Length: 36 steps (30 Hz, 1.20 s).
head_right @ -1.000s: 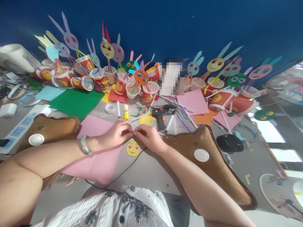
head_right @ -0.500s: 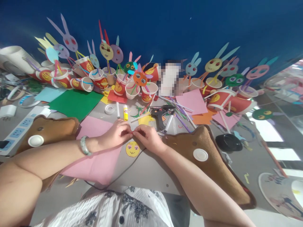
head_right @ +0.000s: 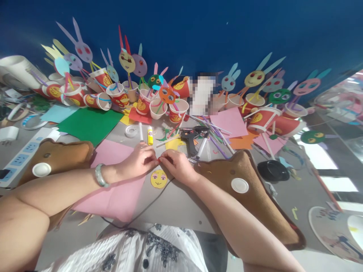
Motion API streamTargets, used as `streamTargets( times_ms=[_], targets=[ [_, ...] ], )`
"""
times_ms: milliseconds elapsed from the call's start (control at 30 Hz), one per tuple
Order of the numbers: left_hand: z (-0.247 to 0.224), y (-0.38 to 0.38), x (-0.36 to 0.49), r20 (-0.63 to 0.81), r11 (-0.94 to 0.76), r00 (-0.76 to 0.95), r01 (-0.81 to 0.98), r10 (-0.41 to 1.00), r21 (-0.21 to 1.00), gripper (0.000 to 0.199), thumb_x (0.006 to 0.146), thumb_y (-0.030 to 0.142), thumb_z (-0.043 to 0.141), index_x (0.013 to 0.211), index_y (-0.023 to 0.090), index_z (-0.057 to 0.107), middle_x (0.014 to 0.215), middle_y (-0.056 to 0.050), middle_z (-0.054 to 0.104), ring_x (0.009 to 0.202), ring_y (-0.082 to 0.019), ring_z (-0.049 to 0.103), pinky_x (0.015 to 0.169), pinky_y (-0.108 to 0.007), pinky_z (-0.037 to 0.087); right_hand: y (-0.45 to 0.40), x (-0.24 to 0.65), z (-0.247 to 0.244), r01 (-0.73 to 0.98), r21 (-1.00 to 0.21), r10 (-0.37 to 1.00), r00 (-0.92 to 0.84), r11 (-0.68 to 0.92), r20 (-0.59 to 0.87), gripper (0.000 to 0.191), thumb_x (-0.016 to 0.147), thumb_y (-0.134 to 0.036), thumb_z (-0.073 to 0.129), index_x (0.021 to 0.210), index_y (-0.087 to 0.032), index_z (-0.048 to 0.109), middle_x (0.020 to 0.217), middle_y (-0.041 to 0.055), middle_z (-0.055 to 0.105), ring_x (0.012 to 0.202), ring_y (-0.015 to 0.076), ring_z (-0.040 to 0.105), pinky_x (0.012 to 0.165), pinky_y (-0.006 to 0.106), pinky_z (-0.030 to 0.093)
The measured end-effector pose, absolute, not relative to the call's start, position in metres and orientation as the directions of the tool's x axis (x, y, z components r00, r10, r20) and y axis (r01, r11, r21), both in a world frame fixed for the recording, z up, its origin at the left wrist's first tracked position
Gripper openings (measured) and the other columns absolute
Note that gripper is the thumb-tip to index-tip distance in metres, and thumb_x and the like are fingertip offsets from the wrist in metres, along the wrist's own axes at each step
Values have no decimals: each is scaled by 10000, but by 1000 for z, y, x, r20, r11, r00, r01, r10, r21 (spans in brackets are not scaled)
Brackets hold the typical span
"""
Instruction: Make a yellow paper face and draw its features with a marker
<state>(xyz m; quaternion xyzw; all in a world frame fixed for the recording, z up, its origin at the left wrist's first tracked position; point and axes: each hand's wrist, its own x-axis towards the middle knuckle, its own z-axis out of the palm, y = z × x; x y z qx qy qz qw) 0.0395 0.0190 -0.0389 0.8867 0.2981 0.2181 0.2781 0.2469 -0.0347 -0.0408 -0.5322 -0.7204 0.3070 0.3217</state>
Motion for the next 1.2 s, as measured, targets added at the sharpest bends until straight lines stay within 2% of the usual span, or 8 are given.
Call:
streamTargets(
  times_ms=[567, 767, 933, 1067, 1200],
  targets=[
    [-36, 19, 37, 280, -753, 751, 406, 598, 519, 105, 918, 164, 614, 817, 189, 628, 842, -2, 715, 892, -185, 649, 1022, -393, 407, -33, 247, -42, 617, -729, 953, -243, 296, 181, 165, 981, -267, 601, 835, -216, 657, 808, 47, 730, 743, 193, 656, 705, 316, 498],
    [-31, 23, 34, 232, -775, 780, 444, 581, 450, 116, 925, 132, 576, 856, 184, 654, 909, -14, 729, 917, -183, 644, 1054, -413, 376, -33, 247, -41, 623, -722, 951, -247, 302, 185, 164, 983, -270, 601, 844, -214, 667, 811, 47, 734, 743, 193, 657, 706, 315, 497],
    [-24, 24, 27, 254, -836, 816, 423, 519, 349, 179, 947, 132, 551, 900, 190, 714, 963, -29, 730, 989, -209, 633, 1101, -456, 352, -33, 248, -39, 631, -724, 958, -230, 279, 169, 179, 985, -281, 595, 849, -216, 691, 790, 40, 734, 722, 189, 647, 685, 315, 486],
    [-21, 23, 22, 297, -915, 869, 345, 395, 207, 236, 973, 124, 517, 909, 194, 733, 1013, -43, 734, 1024, -218, 613, 1139, -474, 341, -34, 249, -36, 635, -728, 962, -234, 259, 137, 188, 991, -300, 589, 872, -216, 708, 826, 52, 757, 751, 198, 665, 700, 322, 502],
    [-15, 21, 19, 271, -965, 926, 251, 262, 77, 292, 996, 118, 468, 884, 194, 727, 1005, -53, 724, 1026, -224, 594, 1193, -506, 318, -32, 252, -32, 615, -748, 952, -296, 252, 77, 187, 987, -281, 585, 867, -210, 709, 832, 49, 759, 746, 191, 671, 699, 309, 504]
  ],
)
